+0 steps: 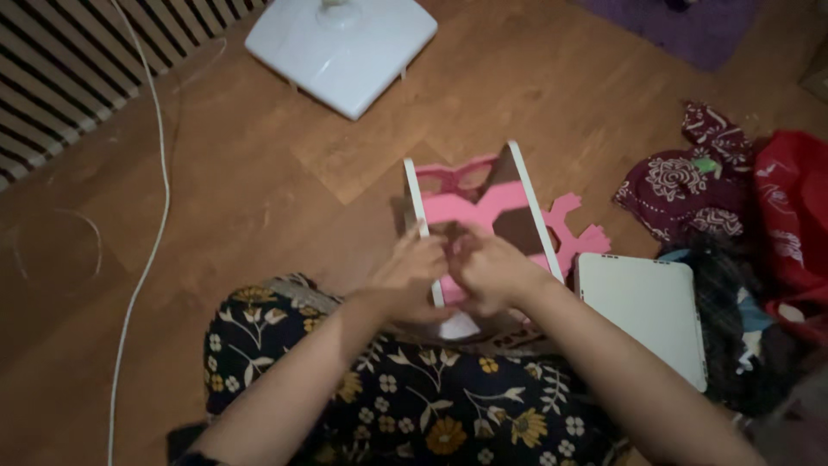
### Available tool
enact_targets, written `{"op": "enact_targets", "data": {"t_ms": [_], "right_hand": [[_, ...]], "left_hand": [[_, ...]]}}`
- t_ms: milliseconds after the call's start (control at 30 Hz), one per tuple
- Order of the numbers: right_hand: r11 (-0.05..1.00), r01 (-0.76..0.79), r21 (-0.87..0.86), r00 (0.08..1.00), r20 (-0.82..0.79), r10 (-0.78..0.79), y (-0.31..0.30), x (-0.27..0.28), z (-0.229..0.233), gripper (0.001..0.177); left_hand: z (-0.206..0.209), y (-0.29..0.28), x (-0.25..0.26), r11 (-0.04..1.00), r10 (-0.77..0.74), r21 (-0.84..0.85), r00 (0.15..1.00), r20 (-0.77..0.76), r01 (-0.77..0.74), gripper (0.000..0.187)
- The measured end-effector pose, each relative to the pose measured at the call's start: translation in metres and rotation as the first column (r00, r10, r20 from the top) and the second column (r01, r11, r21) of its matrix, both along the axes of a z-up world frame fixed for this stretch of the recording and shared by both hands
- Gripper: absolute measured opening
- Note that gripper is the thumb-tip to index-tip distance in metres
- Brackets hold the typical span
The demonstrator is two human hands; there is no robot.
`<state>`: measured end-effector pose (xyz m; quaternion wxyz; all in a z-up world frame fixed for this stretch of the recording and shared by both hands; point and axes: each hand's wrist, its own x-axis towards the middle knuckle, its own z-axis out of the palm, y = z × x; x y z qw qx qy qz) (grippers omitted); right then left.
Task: The person assembles pink plastic connectors onto white square panels. They insert the connectors into slots on the panels and press them into place, working with multiple panels and connectors on the floor.
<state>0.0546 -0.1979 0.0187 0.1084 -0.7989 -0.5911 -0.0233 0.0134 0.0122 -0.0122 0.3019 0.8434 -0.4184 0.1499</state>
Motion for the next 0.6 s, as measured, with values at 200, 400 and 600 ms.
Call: {"op": "enact_targets", "data": {"t_ms": [200, 400, 600], "right_hand": [[0.996, -0.038, -0.084, 0.979, -0.204, 0.020, 0.003, -0.004, 0.016, 0.037], [0.997, -0.071, -0.015, 0.971, -0.230, 0.066, -0.005, 0.026, 0.092, 0.039], [0.942, -0.314, 0.120, 0.924, -0.188, 0.332, -0.008, 0.025, 0.148, 0.045]], "left_hand": [[0.020, 0.007, -0.001, 0.988, -0.153, 0.029, 0.987, -0.052, 0.154, 0.053], [0.104, 0.012, 0.033, 0.960, -0.222, -0.155, 0.971, 0.085, 0.233, 0.046], [0.176, 0.017, 0.016, 0.951, -0.300, 0.027, 0.904, 0.305, 0.307, 0.054]]}}
